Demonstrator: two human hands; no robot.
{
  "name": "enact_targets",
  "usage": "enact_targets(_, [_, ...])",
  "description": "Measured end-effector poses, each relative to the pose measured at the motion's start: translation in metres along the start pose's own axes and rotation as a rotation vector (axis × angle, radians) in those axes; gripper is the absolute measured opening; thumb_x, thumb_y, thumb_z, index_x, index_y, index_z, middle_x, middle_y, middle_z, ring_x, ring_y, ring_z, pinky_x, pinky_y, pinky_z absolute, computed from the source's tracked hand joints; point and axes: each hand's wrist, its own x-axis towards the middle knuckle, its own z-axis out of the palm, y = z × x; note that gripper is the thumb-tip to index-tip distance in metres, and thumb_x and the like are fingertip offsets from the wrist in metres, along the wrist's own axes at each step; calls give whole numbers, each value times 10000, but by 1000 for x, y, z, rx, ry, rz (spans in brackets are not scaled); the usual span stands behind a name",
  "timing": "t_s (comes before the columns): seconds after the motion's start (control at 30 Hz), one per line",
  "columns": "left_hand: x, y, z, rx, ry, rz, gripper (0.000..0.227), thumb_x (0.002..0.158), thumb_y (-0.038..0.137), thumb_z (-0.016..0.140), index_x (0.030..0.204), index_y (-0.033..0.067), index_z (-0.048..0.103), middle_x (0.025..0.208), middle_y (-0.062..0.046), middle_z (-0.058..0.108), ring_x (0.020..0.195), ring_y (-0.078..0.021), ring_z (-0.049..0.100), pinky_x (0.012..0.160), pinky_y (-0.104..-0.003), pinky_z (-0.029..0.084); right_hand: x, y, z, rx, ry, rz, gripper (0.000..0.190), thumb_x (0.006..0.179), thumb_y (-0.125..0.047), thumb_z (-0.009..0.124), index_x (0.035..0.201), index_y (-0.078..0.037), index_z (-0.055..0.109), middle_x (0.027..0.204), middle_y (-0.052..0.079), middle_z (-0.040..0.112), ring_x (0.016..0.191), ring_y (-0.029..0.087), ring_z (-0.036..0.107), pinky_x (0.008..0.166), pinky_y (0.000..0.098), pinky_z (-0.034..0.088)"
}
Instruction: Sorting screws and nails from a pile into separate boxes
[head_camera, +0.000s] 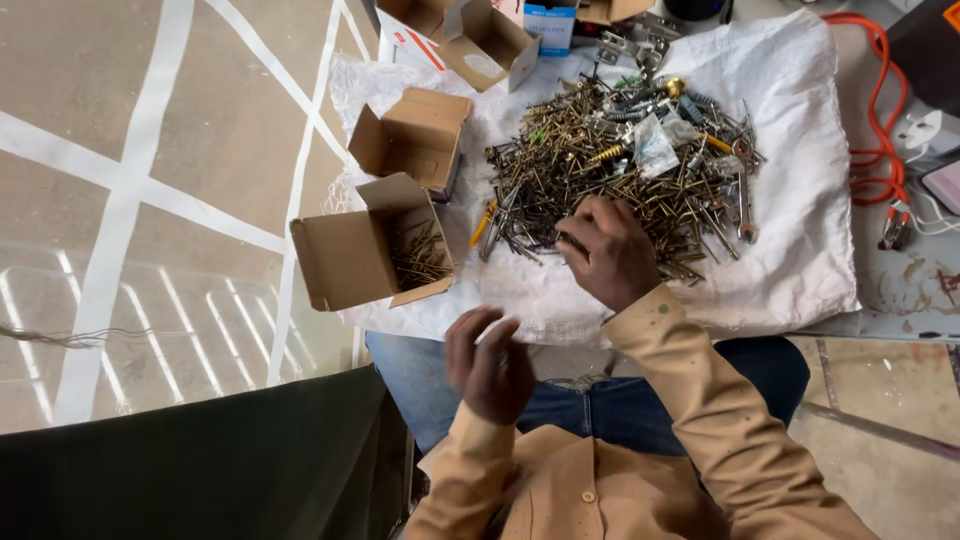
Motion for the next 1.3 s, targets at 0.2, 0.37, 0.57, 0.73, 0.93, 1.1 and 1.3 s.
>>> enact_targets(0.2, [5, -15, 35, 55, -345, -138, 98, 912, 77, 697, 996, 124, 715, 939, -35, 697, 834, -307, 726, 729, -406, 600, -4, 4, -9, -33, 81, 213, 191, 837, -168, 805, 1008, -178, 721, 1006, 33, 580, 966, 299, 643, 806, 420, 577])
enact_targets(0.37, [0, -56, 63, 306, -432, -242, 216, 975, 198, 635, 1181, 135, 627, 992, -81, 640, 813, -387, 717, 650, -508, 606, -11, 14, -7, 1, 144, 236, 185, 832, -126, 795, 999, -179, 737, 959, 29, 577, 905, 312, 648, 791, 432, 561])
enact_targets(0.57, [-32, -98, 86, 487, -506, -364, 190, 1012, 346, 548, 1149, 219, 580, 984, -9, 581, 733, -377, 726, 594, -528, 617, -8, -9, -27, 83, 13, 215, 212, 862, -195, 799, 1072, -174, 773, 1004, 60, 595, 969, 312, 637, 828, 438, 554])
enact_targets(0.73, [-29, -95, 84, 504, -527, -396, 146, 1016, 389, 532, 1061, 255, 565, 957, 17, 568, 731, -371, 722, 592, -549, 613, -23, 10, -12, 49, 44, 248, 206, 867, -166, 804, 1071, -183, 780, 992, 44, 570, 957, 307, 627, 799, 433, 556])
enact_targets(0.93, [-19, -77, 86, 429, -382, -348, 91, 1005, 310, 594, 1021, 226, 560, 1094, 20, 551, 808, -377, 726, 618, -539, 614, -36, 5, -24, 85, 189, 245, 149, 884, -188, 814, 1024, -147, 782, 985, 59, 601, 975, 295, 660, 848, 402, 550])
enact_targets(1.1, [1, -37, 87, -189, -248, -405, 93, 948, 123, 743, 1035, 141, 714, 871, -96, 751, 884, -343, 749, 755, -431, 586, -32, -15, -35, 302, 254, 296, 82, 959, -174, 787, 1006, -108, 795, 920, 50, 672, 854, 253, 705, 731, 339, 567])
enact_targets(1.3, [-10, -18, 91, -834, -483, -633, 98, 953, 21, 718, 1042, -15, 737, 721, -75, 672, 547, -86, 586, 558, -259, 517, -7, -46, -52, 872, 309, 503, 181, 916, -139, 829, 990, 16, 772, 759, 178, 690, 662, 227, 716, 527, 289, 547])
